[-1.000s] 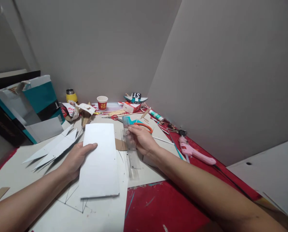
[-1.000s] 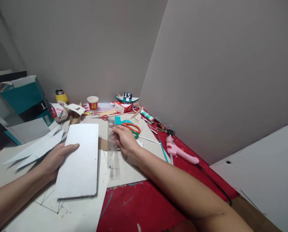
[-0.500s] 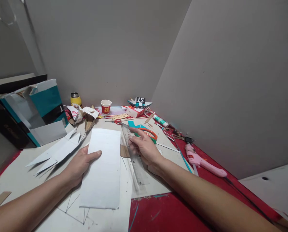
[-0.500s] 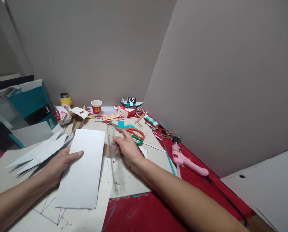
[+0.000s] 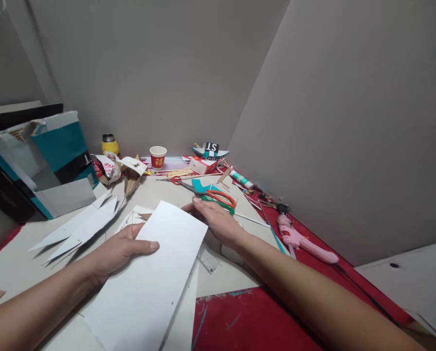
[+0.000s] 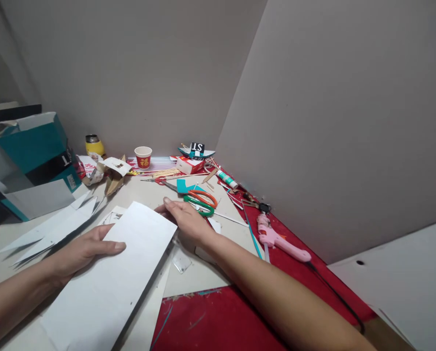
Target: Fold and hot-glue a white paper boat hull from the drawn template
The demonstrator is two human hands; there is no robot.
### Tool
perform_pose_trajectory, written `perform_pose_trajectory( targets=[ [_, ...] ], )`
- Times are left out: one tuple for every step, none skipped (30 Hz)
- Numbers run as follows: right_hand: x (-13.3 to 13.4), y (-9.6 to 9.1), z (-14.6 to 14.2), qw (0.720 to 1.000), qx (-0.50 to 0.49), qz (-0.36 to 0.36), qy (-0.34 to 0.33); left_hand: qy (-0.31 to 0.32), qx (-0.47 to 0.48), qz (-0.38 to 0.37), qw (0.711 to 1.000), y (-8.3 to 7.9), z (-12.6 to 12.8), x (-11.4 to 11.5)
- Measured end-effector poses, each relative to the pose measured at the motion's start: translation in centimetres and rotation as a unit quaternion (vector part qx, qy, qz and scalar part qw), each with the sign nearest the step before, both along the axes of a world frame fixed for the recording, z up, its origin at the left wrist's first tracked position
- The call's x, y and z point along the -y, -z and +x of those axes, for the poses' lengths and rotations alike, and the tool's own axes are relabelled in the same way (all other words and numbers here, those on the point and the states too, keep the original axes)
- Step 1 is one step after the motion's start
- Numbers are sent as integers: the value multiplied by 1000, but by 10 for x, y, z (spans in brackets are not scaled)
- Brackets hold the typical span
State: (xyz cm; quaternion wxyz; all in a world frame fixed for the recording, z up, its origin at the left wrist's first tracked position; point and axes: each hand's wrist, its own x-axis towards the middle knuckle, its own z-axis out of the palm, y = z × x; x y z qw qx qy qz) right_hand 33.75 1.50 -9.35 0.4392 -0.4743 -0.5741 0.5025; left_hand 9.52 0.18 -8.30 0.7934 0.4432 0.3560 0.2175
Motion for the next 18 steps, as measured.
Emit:
perform_pose_trajectory(
  targets=[
    [2, -1, 0, 999, -21, -36, -35, 9, -3, 2, 1000, 1, 0, 0],
    [4, -2, -1, 994, -38, -72, -67, 18, -7, 5, 1000, 1, 0, 0],
    [6, -3, -1, 989, -45, -104, -99, 26, -12, 8, 1000, 1, 0, 1],
    [9, -4, -2, 983, -41, -128, -126, 32, -17, 12, 999, 2, 1, 2],
    [11, -5, -2, 977, -33, -145, -151, 38, -23, 16, 999, 2, 1, 3],
    [13, -5, -2, 973, -26, -155, -171, 40, -29, 19, 999, 1, 2, 4],
    [14, -6, -1, 970, -20, -159, -183, 40, -35, 21, 998, 1, 3, 5],
    [14, -7, -1, 970, -15, -155, -185, 37, -38, 21, 998, 0, 3, 5],
    [14, -8, 1, 973, -11, -144, -177, 30, -37, 20, 999, -1, 3, 4],
    [12, -9, 3, 978, -10, -132, -161, 18, -32, 14, 999, -3, 3, 2],
    [9, -10, 5, 982, -12, -122, -143, -4, -24, 3, 1000, -4, 2, -1],
    [5, -11, 9, 987, -20, -111, -117, -40, -14, -13, 999, -5, 1, -5],
    [1, -12, 12, 991, -36, -102, -81, -89, 0, -32, 996, -5, -1, -9],
    [-4, -12, 15, 993, -59, -93, -38, -149, 21, -44, 988, -5, -3, -14],
    [-8, -12, 19, 993, -81, -85, 5, -208, 48, -51, 976, -5, -5, -19],
    [-13, -11, 21, 991, -102, -77, 45, -259, 84, -45, 961, -4, -7, -24],
    [-16, -10, 23, 988, -117, -70, 76, -289, 116, -32, 950, -3, -9, -27],
    [-19, -9, 24, 985, -126, -64, 97, -300, 134, -22, 944, -2, -10, -29]
  ],
)
